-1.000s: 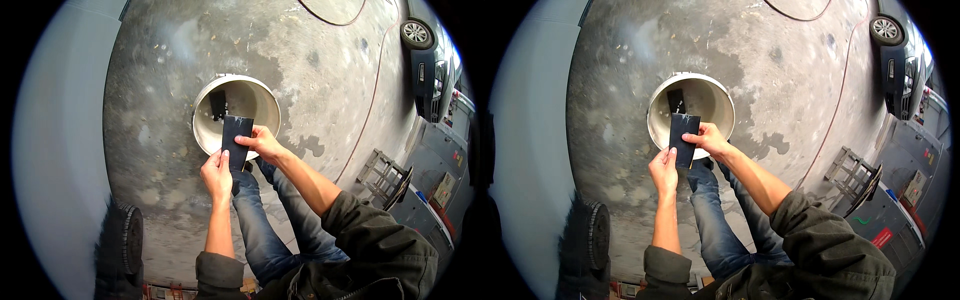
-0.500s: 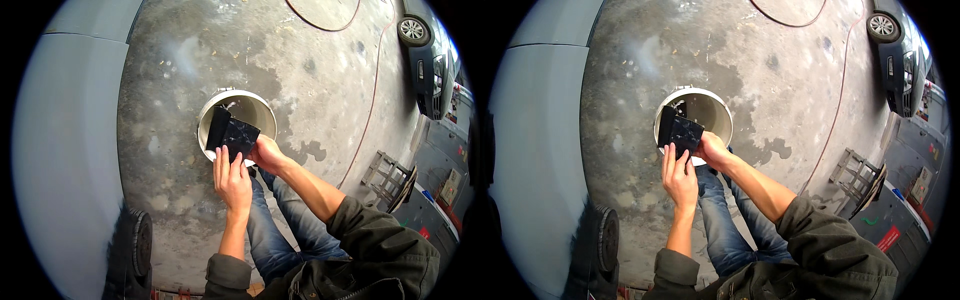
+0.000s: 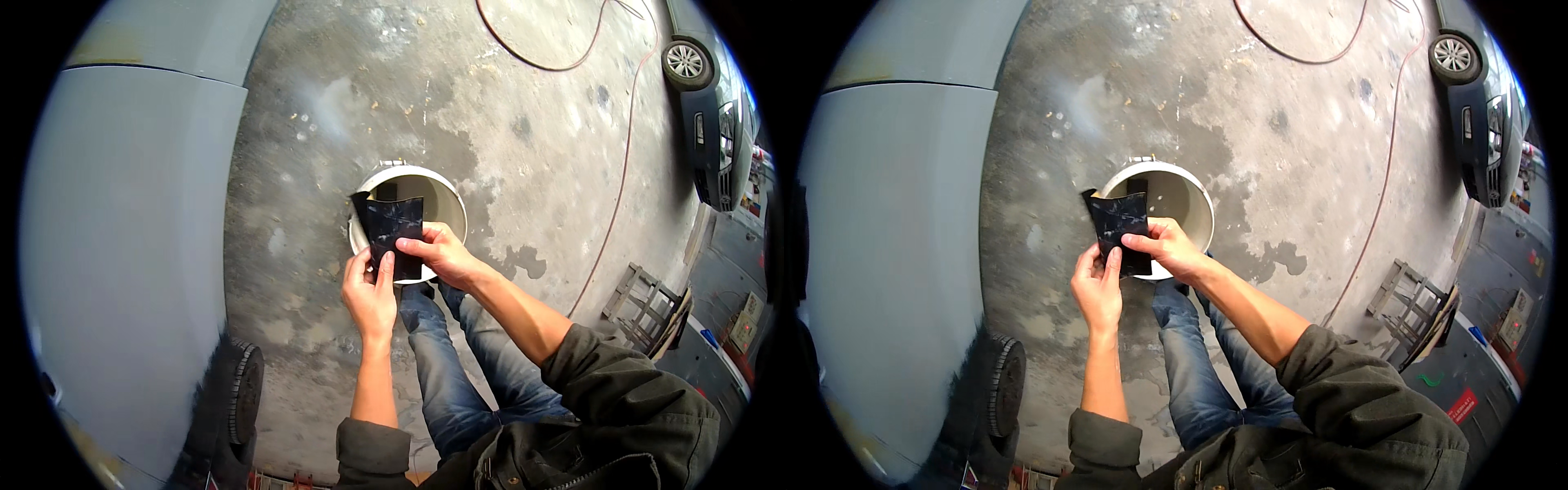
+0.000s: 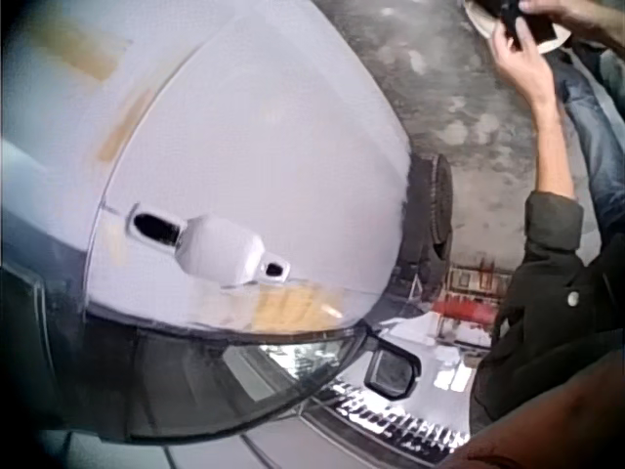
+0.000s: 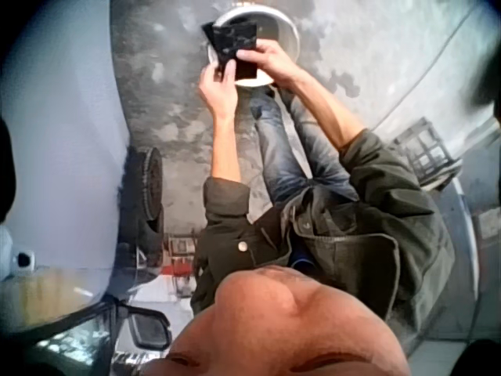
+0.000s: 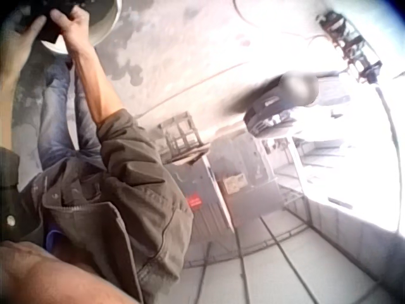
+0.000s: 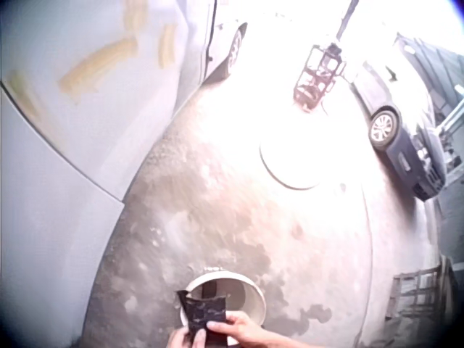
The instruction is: The person sands the rear quarter panel and door area of a blue car using a sanding block, repeatedly dipping it into a bucket of water. The person works around the taillight and side mirror, smoothing the surface in preparation for further bodywork.
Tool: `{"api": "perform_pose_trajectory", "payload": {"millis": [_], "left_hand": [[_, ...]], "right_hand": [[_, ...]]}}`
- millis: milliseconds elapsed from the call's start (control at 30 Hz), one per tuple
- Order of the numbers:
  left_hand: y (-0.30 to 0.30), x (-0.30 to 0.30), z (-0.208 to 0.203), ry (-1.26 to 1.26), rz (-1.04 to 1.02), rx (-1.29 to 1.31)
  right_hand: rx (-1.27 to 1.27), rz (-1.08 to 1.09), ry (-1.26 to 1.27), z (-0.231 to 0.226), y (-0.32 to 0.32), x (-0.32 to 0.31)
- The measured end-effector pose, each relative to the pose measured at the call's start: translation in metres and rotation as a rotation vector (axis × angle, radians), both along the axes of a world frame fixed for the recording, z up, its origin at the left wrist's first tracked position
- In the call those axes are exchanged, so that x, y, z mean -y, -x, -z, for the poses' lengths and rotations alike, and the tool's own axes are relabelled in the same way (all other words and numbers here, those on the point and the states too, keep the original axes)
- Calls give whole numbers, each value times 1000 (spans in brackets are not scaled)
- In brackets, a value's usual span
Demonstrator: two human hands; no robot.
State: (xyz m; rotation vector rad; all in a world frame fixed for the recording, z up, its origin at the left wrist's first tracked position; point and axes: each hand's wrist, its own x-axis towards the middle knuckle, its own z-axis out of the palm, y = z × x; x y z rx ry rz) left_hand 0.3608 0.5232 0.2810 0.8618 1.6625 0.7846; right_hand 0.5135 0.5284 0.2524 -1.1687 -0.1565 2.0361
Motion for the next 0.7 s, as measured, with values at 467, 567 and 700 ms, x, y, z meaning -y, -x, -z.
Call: {"api": "perform_pose_trajectory", "payload": {"millis": [467,567,700], "left_hand": [[11,-46,-83,-59,-1,321],[18,-47,-86,-104,-23,174],[4,-56,-109,-219,-71,12]], "right_hand": [[127,-49,-212,-92,-6,-70],[222,-133,-308,-115,-1,-78],[170,-23,-306,-120,-4,-85]]}}
